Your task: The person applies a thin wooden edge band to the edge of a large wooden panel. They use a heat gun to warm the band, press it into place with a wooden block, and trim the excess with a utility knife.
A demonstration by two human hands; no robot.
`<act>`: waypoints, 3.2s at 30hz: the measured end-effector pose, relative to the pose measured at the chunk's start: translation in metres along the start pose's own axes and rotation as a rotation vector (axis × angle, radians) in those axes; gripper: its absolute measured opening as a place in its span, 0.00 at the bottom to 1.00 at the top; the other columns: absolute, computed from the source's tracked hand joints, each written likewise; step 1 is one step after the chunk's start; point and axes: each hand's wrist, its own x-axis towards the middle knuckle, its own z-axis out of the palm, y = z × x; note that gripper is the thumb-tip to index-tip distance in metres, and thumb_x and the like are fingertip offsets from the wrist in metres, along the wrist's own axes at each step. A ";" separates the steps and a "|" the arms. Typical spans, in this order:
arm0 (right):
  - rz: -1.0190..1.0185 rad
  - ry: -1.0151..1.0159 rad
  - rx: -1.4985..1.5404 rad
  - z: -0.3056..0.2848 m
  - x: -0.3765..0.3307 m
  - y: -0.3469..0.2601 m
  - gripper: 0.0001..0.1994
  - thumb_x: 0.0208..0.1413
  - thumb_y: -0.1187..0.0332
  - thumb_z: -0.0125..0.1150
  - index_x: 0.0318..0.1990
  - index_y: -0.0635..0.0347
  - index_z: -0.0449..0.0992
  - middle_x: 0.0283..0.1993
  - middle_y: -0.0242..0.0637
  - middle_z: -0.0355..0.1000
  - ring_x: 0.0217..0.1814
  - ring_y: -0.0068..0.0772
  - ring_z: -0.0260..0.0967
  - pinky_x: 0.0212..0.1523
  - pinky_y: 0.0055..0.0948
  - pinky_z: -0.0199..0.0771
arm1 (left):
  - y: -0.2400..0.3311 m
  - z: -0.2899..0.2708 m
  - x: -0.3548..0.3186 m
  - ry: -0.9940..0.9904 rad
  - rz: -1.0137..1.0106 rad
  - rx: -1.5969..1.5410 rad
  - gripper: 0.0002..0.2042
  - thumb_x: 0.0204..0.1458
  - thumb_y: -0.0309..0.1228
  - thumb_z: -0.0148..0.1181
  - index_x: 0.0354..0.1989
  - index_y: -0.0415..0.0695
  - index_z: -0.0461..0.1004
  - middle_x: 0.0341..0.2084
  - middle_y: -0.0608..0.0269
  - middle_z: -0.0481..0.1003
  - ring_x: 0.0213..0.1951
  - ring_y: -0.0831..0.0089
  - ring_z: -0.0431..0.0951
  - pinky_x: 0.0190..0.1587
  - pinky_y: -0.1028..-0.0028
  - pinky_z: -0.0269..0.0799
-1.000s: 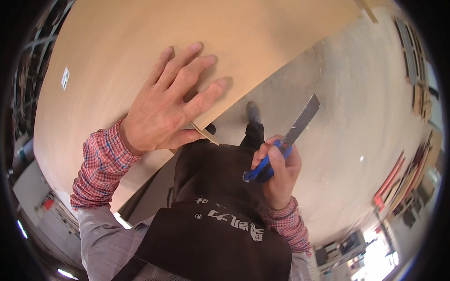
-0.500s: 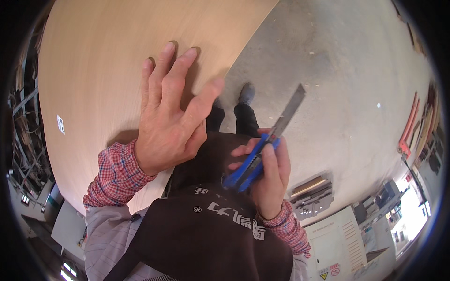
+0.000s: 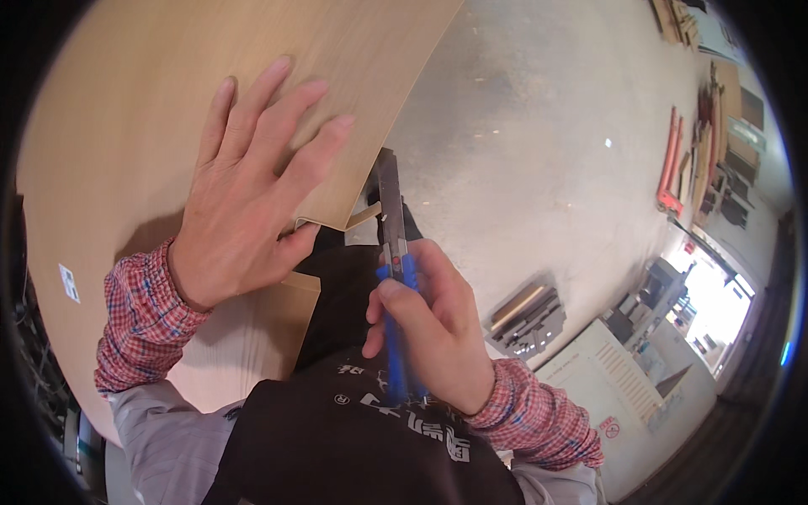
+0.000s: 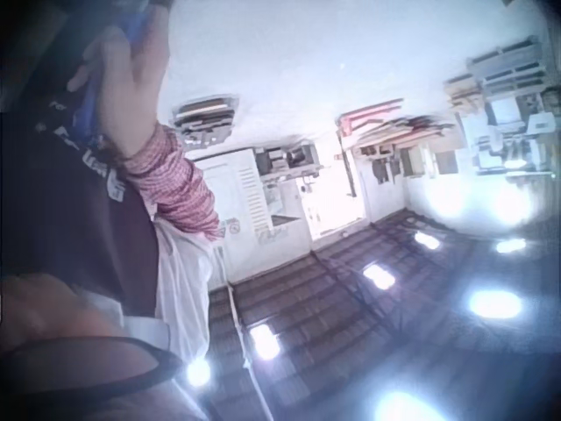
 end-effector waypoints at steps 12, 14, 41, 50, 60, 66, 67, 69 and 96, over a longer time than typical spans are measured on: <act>0.178 -0.046 -0.417 0.023 -0.007 -0.032 0.11 0.63 0.68 0.55 0.47 0.66 0.68 0.31 0.35 0.71 0.33 0.24 0.69 0.34 0.26 0.72 | 0.004 0.017 0.004 0.123 0.036 0.029 0.40 0.33 0.26 0.63 0.65 0.49 0.68 0.66 0.53 0.64 0.73 0.46 0.56 0.74 0.41 0.43; 0.159 -0.048 -0.472 0.025 -0.007 -0.030 0.10 0.63 0.68 0.55 0.45 0.67 0.68 0.30 0.35 0.71 0.34 0.25 0.69 0.36 0.28 0.71 | 0.005 0.020 0.003 0.138 0.037 0.032 0.40 0.33 0.26 0.64 0.65 0.49 0.68 0.66 0.53 0.64 0.73 0.47 0.56 0.74 0.41 0.44; 0.129 0.057 -0.409 -0.056 0.055 0.026 0.14 0.70 0.58 0.49 0.47 0.61 0.68 0.27 0.35 0.72 0.21 0.27 0.71 0.21 0.25 0.72 | -0.002 0.009 0.005 0.066 0.061 -0.027 0.40 0.34 0.30 0.69 0.65 0.48 0.68 0.66 0.52 0.63 0.71 0.42 0.57 0.70 0.38 0.50; 0.100 -0.235 0.313 -0.002 0.018 0.039 0.13 0.68 0.62 0.59 0.48 0.62 0.68 0.33 0.34 0.72 0.29 0.20 0.71 0.29 0.21 0.72 | 0.007 -0.010 -0.039 -0.018 0.182 -0.154 0.38 0.51 0.46 0.69 0.65 0.34 0.65 0.64 0.35 0.63 0.64 0.32 0.65 0.62 0.40 0.64; 0.163 -0.403 0.363 0.016 0.027 0.035 0.17 0.67 0.60 0.60 0.49 0.65 0.66 0.33 0.35 0.74 0.28 0.18 0.72 0.22 0.19 0.70 | 0.060 -0.036 -0.108 -0.357 -0.297 -0.878 0.52 0.48 0.44 0.72 0.73 0.32 0.44 0.40 0.38 0.78 0.34 0.58 0.82 0.36 0.64 0.78; 0.167 -0.470 0.299 0.013 0.032 0.041 0.14 0.70 0.62 0.58 0.51 0.64 0.67 0.35 0.33 0.75 0.34 0.19 0.77 0.27 0.18 0.75 | 0.088 -0.034 -0.114 -0.371 -0.665 -1.079 0.54 0.46 0.34 0.75 0.74 0.32 0.40 0.34 0.43 0.82 0.42 0.57 0.86 0.49 0.66 0.77; 0.151 -0.469 0.296 0.013 0.031 0.040 0.14 0.69 0.61 0.58 0.51 0.64 0.67 0.35 0.33 0.74 0.34 0.19 0.77 0.26 0.18 0.75 | 0.092 -0.035 -0.118 -0.350 -0.708 -1.113 0.54 0.47 0.33 0.74 0.74 0.32 0.39 0.35 0.42 0.82 0.44 0.57 0.85 0.51 0.66 0.77; 0.097 -0.447 0.302 0.015 0.029 0.043 0.15 0.69 0.60 0.58 0.47 0.64 0.67 0.32 0.32 0.71 0.30 0.18 0.72 0.23 0.19 0.71 | 0.098 -0.037 -0.118 -0.319 -0.781 -1.208 0.53 0.48 0.31 0.73 0.75 0.33 0.37 0.38 0.41 0.82 0.47 0.58 0.84 0.52 0.66 0.76; -0.093 -0.444 0.243 0.014 0.042 0.056 0.17 0.68 0.58 0.56 0.36 0.65 0.66 0.27 0.40 0.65 0.28 0.29 0.61 0.29 0.33 0.65 | 0.107 -0.041 -0.095 -0.320 -0.823 -1.209 0.45 0.57 0.25 0.64 0.74 0.34 0.35 0.46 0.35 0.80 0.50 0.55 0.82 0.55 0.62 0.75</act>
